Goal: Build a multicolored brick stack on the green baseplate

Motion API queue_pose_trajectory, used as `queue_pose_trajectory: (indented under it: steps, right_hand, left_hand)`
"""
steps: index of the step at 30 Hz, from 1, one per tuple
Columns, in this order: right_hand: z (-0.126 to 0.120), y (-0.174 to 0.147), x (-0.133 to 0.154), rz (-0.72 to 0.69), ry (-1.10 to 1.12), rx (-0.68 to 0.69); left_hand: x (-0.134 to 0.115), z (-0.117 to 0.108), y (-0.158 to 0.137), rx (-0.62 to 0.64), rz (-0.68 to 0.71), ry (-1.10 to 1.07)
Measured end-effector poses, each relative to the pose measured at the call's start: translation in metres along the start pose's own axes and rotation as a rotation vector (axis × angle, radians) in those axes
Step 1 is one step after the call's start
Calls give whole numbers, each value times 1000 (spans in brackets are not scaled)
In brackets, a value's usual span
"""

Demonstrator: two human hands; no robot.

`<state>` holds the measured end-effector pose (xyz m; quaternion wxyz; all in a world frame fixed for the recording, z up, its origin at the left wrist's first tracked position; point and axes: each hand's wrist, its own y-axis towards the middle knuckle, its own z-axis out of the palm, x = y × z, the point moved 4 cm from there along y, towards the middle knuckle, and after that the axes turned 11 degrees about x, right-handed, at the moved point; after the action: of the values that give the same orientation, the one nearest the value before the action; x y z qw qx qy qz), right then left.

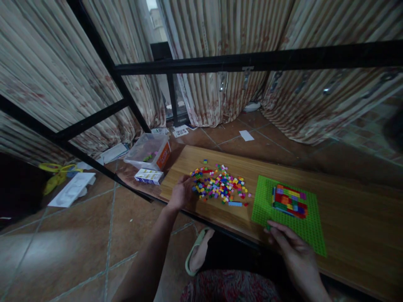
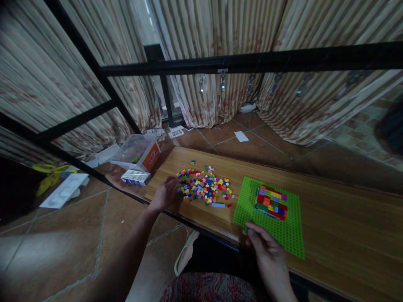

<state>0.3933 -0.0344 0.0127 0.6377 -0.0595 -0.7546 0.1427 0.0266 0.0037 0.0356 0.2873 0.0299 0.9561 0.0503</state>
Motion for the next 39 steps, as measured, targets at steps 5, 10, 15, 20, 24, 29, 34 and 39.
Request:
queue_pose_trajectory:
  steps: [5, 10, 15, 20, 24, 29, 34, 39]
  right_hand:
    - [7, -4, 3, -20, 30, 9]
    - [7, -4, 0, -21, 34, 22]
    - [9, -6, -2, -23, 78, -3]
    - [9, -4, 5, 3, 235, -42]
    - [-2, 2, 2, -23, 289, -125]
    - [-19, 6, -3, -75, 213, -173]
    - [-33, 8, 3, -101, 190, -263]
    - [-42, 10, 9, -151, 219, -330]
  left_hand:
    - [-1, 9, 12, 100, -4, 100]
    - [-5, 9, 18, 94, 21, 134]
    - [-7, 11, 20, 87, 6, 171]
    - [-4, 18, 26, 85, -1, 173]
    - [-5, 16, 30, 62, -59, 210]
    - [-15, -3, 27, -61, -222, 126]
    - [-55, 4, 25, -129, -78, -197]
    - [-107, 54, 17, 35, 97, -411]
